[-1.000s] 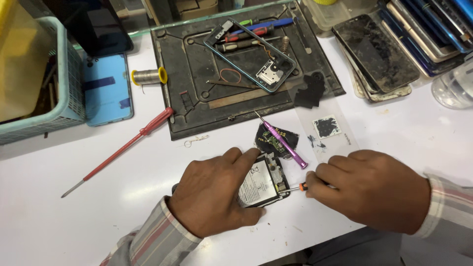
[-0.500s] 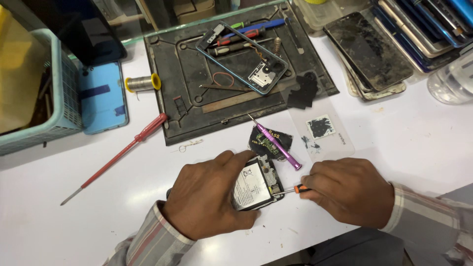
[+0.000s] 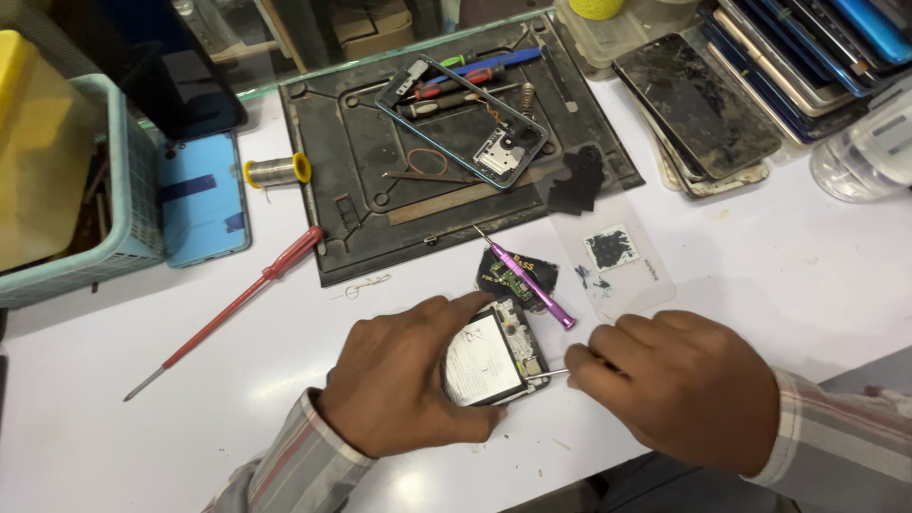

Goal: The person disassembles a smartphone by removing the back cover and then uses a screwdriver to unscrew and detach internal components. They carefully lift and separate parts, including the battery and circuit boards, while working at a cluttered repair bench.

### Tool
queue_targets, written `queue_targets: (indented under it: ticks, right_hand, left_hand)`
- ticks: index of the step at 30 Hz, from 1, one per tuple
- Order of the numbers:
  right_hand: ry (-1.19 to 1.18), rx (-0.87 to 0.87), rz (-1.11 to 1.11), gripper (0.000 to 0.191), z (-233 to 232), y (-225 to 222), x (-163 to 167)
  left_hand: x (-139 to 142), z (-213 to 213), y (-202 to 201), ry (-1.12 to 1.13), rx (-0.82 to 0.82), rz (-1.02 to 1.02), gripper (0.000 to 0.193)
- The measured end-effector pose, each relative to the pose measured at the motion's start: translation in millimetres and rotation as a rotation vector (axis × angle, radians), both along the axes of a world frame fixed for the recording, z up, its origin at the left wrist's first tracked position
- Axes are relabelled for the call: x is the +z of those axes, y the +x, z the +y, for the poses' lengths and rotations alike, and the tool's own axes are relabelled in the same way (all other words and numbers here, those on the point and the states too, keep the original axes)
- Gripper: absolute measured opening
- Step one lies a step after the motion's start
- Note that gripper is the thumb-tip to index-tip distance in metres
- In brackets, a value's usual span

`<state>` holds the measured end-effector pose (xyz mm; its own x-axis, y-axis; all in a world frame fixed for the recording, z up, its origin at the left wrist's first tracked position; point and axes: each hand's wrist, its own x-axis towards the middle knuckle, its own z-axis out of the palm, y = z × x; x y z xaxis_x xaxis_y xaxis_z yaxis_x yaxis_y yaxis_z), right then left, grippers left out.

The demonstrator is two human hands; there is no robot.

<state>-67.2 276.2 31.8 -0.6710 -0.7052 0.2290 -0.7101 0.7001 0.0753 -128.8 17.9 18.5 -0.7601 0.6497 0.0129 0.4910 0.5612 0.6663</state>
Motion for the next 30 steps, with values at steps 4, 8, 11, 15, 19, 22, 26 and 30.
queue_targets:
  ticks: [4,8,11,15,19,22,26,30]
  right_hand:
    - [-0.142,-0.075,-0.040,0.019,2,3,-15]
    - [-0.305,-0.089,-0.075,0.018,5,4,-30]
    - [-0.370,-0.096,-0.091,0.018,7,6,-37]
    - [-0.419,-0.117,-0.123,0.018,6,7,-43]
    - [-0.446,-0.167,-0.171,0.016,3,7,-43]
    - [-0.428,-0.148,-0.153,0.016,0,7,-35]
    - [-0.118,-0.169,-0.137,0.014,3,12,-13]
    - [0.024,-0.202,-0.025,0.018,11,24,12]
  left_hand:
    - [-1,-2,-2,0.008,0.018,-0.034,0.091]
    - [-3,-2,-2,0.018,0.019,-0.018,0.092]
    - [-5,-2,-2,0.025,0.021,-0.008,0.092]
    - [-6,-3,-3,0.033,0.028,-0.006,0.091]
    - [-4,-1,-4,0.043,0.023,-0.004,0.091]
    - [-1,1,-5,0.003,0.030,-0.005,0.090]
    - [2,3,-4,-0.084,0.018,-0.007,0.094]
    - [1,5,-2,-0.110,-0.010,0.039,0.097]
